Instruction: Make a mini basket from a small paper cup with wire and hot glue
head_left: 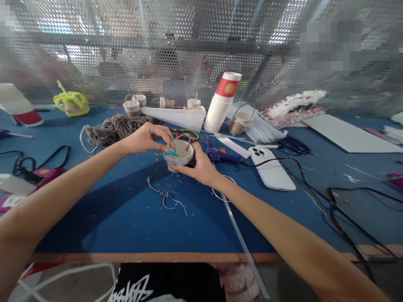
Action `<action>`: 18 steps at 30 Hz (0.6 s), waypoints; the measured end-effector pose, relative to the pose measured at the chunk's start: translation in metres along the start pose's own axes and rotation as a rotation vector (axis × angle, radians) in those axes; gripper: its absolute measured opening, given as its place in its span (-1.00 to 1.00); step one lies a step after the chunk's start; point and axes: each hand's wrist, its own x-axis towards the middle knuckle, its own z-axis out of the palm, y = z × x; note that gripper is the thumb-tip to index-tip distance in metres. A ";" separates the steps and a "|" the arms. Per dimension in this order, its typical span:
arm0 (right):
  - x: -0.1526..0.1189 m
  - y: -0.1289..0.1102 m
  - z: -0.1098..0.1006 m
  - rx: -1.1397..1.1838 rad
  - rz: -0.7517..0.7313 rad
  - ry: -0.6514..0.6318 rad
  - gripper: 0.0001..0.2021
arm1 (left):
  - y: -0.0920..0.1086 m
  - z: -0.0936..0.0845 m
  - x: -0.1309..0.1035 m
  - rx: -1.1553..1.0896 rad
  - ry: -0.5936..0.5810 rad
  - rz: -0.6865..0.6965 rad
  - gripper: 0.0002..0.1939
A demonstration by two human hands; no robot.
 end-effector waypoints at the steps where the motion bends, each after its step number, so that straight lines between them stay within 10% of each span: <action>1: 0.000 -0.001 0.000 -0.009 0.011 0.006 -0.44 | 0.000 -0.001 0.000 -0.006 -0.008 -0.005 -0.78; 18: -0.002 -0.001 0.009 -0.114 0.029 0.118 -0.11 | -0.006 -0.009 -0.001 -0.146 -0.127 -0.135 -0.82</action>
